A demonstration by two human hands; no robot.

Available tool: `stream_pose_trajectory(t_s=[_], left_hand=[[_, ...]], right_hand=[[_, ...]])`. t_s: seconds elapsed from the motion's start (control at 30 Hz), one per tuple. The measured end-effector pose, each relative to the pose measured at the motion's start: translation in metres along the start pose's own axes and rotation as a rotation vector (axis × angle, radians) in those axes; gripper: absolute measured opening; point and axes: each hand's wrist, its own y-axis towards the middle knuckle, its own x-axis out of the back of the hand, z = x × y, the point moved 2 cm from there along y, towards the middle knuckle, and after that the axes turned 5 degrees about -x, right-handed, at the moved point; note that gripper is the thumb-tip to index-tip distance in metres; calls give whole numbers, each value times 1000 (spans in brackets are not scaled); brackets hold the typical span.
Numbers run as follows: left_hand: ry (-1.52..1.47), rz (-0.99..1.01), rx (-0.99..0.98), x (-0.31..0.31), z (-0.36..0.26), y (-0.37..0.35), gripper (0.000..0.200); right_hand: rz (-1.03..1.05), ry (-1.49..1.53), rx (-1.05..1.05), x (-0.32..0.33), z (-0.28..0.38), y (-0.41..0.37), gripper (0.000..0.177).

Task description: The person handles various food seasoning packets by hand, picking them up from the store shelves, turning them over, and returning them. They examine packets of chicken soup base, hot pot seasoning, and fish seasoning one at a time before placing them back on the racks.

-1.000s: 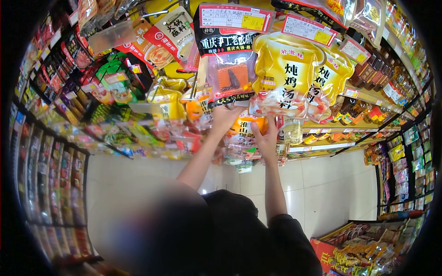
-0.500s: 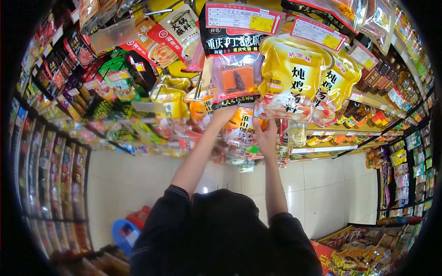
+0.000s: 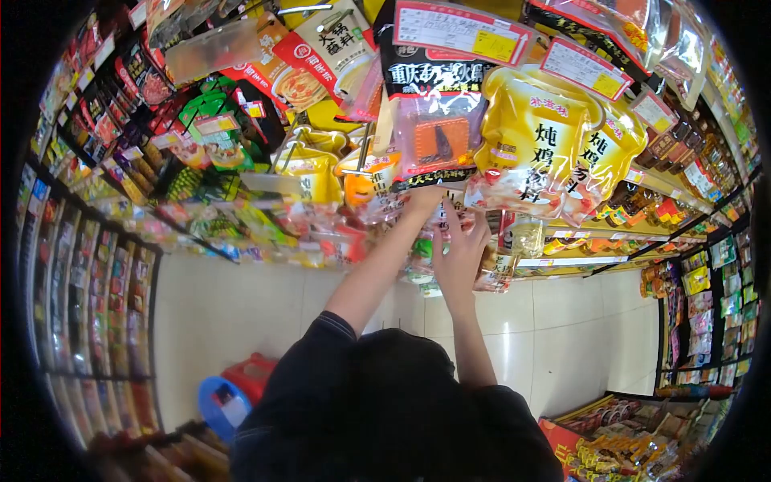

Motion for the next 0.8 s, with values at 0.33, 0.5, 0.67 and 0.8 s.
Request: stream_pose_trajectory(t_s=[0.33, 0.5, 0.67, 0.8], left_hand=[[-57, -195, -277, 83, -66, -65, 24], [-60, -274, -139, 153, -17, -102, 24], [-187, -596, 116, 244, 59, -104, 12], [-250, -712, -35, 315, 60, -82, 9]], right_hand=[[-37, -10, -19, -27, -18, 2, 51], [-57, -45, 23, -29, -21, -1, 47], [-102, 22, -7, -18, -12, -36, 41], [-12, 130, -106, -12, -15, -79, 36]])
